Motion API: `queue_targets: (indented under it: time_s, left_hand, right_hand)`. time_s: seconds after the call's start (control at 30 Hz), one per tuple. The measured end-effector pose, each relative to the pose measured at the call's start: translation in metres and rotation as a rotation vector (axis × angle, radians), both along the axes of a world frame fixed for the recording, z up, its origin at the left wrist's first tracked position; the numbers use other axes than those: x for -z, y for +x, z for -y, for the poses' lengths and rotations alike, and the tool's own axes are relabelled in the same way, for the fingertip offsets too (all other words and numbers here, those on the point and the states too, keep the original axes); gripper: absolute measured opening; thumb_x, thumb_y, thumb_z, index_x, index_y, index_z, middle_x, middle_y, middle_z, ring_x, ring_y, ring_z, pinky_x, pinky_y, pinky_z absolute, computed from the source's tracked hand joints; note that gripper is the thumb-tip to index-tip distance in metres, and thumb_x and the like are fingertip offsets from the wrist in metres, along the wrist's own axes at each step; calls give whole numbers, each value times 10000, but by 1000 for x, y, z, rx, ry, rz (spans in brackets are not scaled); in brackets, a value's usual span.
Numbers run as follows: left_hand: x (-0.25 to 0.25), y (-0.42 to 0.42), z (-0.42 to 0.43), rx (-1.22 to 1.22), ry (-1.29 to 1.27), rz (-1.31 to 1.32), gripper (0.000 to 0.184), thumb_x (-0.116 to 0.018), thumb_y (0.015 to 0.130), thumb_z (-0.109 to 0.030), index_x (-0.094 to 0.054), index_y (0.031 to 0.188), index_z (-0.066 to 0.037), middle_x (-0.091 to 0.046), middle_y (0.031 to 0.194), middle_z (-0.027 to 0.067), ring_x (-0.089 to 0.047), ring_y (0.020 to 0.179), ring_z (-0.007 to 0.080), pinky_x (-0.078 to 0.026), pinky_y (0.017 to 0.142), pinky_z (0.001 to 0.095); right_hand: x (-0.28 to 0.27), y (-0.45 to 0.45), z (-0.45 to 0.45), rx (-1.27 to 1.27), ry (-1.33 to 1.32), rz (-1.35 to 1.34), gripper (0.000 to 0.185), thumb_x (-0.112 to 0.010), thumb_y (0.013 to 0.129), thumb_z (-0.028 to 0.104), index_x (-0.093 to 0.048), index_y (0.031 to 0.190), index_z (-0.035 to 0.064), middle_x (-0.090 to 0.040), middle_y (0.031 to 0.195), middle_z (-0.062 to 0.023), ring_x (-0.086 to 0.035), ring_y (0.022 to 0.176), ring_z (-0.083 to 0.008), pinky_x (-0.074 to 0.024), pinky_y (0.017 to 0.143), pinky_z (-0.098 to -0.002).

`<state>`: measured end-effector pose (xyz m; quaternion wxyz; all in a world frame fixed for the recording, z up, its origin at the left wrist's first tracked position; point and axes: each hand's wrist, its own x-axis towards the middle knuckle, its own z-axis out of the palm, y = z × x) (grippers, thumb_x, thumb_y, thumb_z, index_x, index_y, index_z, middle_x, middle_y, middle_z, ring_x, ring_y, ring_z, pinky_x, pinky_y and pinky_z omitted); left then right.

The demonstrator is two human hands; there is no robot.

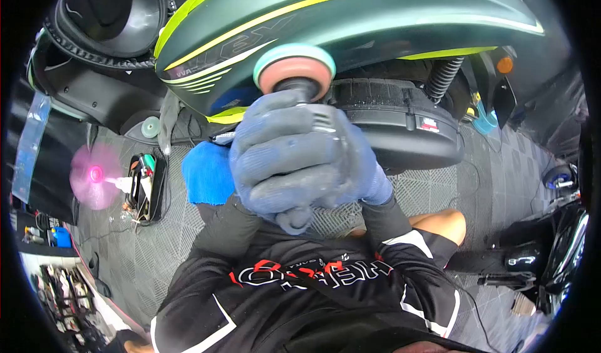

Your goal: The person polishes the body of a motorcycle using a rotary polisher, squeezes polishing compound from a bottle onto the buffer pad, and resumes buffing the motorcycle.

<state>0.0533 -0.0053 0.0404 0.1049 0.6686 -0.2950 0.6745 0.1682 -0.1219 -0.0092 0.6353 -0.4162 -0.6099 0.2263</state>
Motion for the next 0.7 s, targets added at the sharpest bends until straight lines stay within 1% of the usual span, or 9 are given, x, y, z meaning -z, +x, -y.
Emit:
queue_targets:
  time_s: [0.1,0.2,0.37,0.4,0.43,0.5,0.53,0.63,0.7]
  left_hand:
    - [7,-21,-10,-98,44,23,386,-588,1010,-466,-709,1075,-105,-715,1065,126,-688,958,339,-571,820,575]
    - [2,-32,-8,-202,19,-56,410,-514,1008,-505,-663,958,-126,-653,974,143,-660,859,348,-592,788,592]
    - [32,-44,-19,31,-44,-12,671,-621,944,-552,-570,1249,43,-596,1189,295,-676,937,447,-606,826,544]
    - [55,-46,-8,1,-149,-54,873,-755,861,-533,-473,1412,83,-542,1335,312,-638,1132,487,-553,983,524]
    - [67,-54,10,21,-137,-57,873,-755,861,-533,-473,1412,83,-542,1335,312,-638,1132,487,-553,983,524]
    - [84,-70,32,-188,-601,-647,978,-902,742,-551,-507,1428,23,-570,1403,256,-580,1279,419,-472,1038,545]
    - [91,-68,28,-172,-600,-658,978,-902,742,-551,-507,1428,23,-570,1403,256,-580,1279,419,-472,1038,545]
    - [103,-58,17,191,-729,-1015,1010,-952,672,-484,-518,1420,38,-611,1374,226,-611,1270,359,-472,1068,450]
    - [103,-58,10,335,-826,-1374,993,-962,654,-444,-532,1407,38,-662,1295,216,-657,1212,334,-501,1031,414]
  right_hand:
    - [0,-11,-9,-60,-20,85,1086,-1006,603,370,-434,1448,-3,-692,1224,-178,-708,1098,-298,-549,958,-412]
    - [2,-32,-8,-112,-84,-193,1149,-1012,612,375,-389,1490,-29,-651,1301,-209,-674,1178,-302,-529,1022,-417]
    - [25,-21,-15,-36,140,134,1259,-1030,576,251,-310,1570,-31,-570,1443,-185,-580,1319,-257,-474,1124,-433]
    - [26,-17,-18,-333,165,-116,1264,-1029,572,234,-306,1577,-19,-548,1473,-186,-565,1337,-257,-468,1130,-436]
    - [30,-13,-21,-629,191,-361,1270,-1028,567,218,-301,1585,-7,-526,1503,-187,-549,1355,-257,-462,1137,-439]
    - [51,-25,-2,-370,137,-572,1241,-1017,586,222,-314,1587,16,-542,1496,-178,-566,1341,-258,-480,1122,-435]
    - [49,-22,9,-281,121,-602,1238,-993,595,338,-317,1582,18,-550,1461,-196,-585,1307,-293,-494,1102,-462]
    - [30,-17,40,-42,39,-667,1297,-919,622,689,-326,1566,24,-575,1357,-251,-642,1204,-399,-537,1040,-544]
    - [0,-21,33,-158,21,-825,1309,-927,580,712,-346,1539,37,-588,1255,-250,-651,1151,-423,-564,972,-572]
